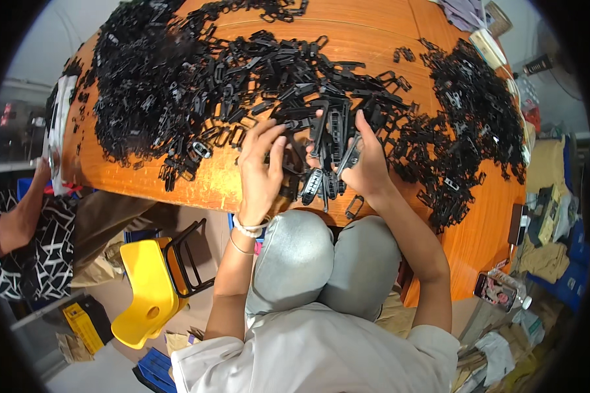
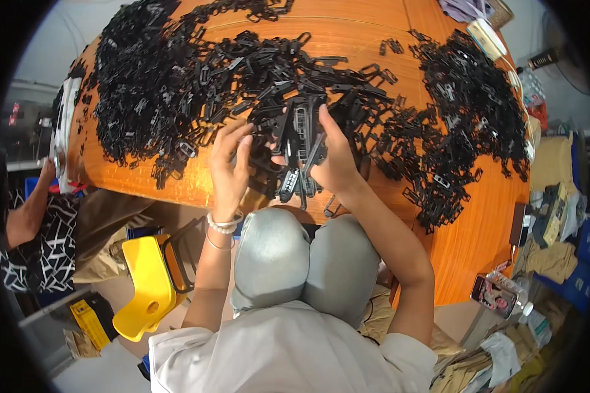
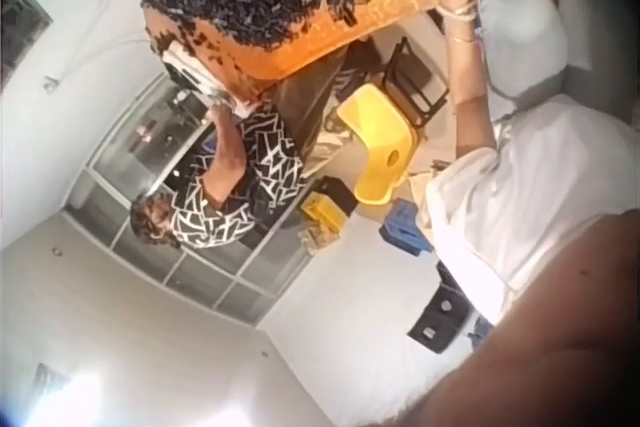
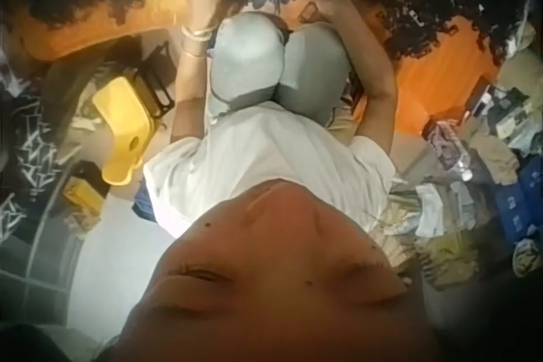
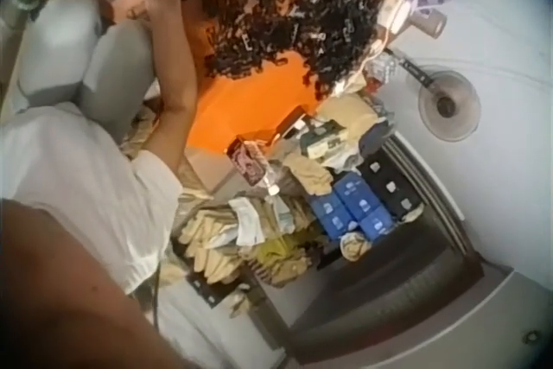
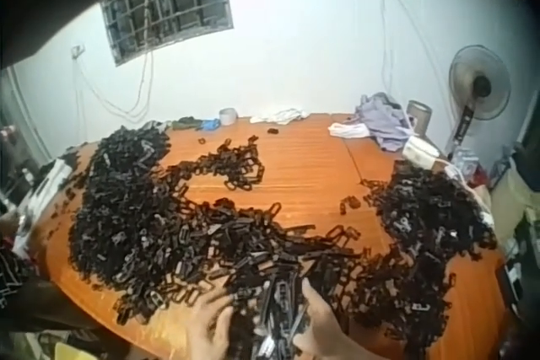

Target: Sorting and inspecting a large quantity of small black plastic components on a table.

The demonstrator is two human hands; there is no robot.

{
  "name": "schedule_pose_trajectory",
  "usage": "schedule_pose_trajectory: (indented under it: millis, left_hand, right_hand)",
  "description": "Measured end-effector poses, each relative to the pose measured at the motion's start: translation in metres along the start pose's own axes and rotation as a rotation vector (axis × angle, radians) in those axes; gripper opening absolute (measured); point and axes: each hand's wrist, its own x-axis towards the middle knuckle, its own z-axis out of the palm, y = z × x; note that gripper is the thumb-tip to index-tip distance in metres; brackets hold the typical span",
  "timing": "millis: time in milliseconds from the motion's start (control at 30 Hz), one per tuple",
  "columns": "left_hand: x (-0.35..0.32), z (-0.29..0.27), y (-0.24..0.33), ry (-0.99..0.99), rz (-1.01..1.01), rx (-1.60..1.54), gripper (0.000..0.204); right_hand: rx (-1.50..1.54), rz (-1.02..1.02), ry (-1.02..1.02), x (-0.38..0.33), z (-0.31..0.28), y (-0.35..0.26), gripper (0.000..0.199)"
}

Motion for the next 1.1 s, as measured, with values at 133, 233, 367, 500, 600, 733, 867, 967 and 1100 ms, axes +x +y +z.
schedule_pose_trajectory:
  millis: [133, 233, 367, 500, 600, 733, 867, 967, 1100]
  left_hand:
    - [0.001, 0.012, 0.009, -0.023, 0.074, 0.019, 0.017]
    - [-0.004, 0.013, 0.002, -0.047, 0.020, 0.035, 0.017]
    - [-0.011, 0.023, -0.011, -0.148, -0.132, -0.109, 0.017]
    - [-0.012, 0.026, -0.008, -0.201, -0.098, -0.123, 0.016]
    - [-0.011, 0.023, -0.004, -0.189, -0.073, -0.107, 0.014]
    - [-0.009, 0.026, -0.008, -0.180, -0.185, -0.175, 0.014]
    - [-0.015, 0.015, -0.022, -0.054, -0.220, -0.165, 0.013]
    - [-0.024, 0.007, -0.023, 0.047, -0.077, -0.013, 0.014]
    - [-0.049, -0.013, -0.031, 0.008, 0.068, 0.187, 0.027]
  right_hand:
    - [-0.018, -0.184, 0.003, -0.009, -0.007, -0.015, 0.054]
    - [-0.104, -0.350, 0.049, -0.032, -0.008, -0.036, 0.052]
    - [-0.059, -0.573, 0.144, -0.098, -0.038, -0.047, 0.050]
    - [-0.315, -0.910, 0.882, -0.189, -0.056, -0.060, 0.040]
    - [-0.610, -0.946, 1.463, -0.269, -0.108, -0.068, 0.037]
    - [-1.280, -1.018, 1.841, -0.349, -0.187, -0.060, 0.026]
    - [-1.295, -0.897, 1.864, -0.357, -0.197, -0.058, 0.033]
    - [-1.491, -0.905, 1.940, -0.341, -0.190, -0.055, 0.038]
    - [-1.722, -0.510, 2.201, -0.330, -0.171, -0.053, 0.044]
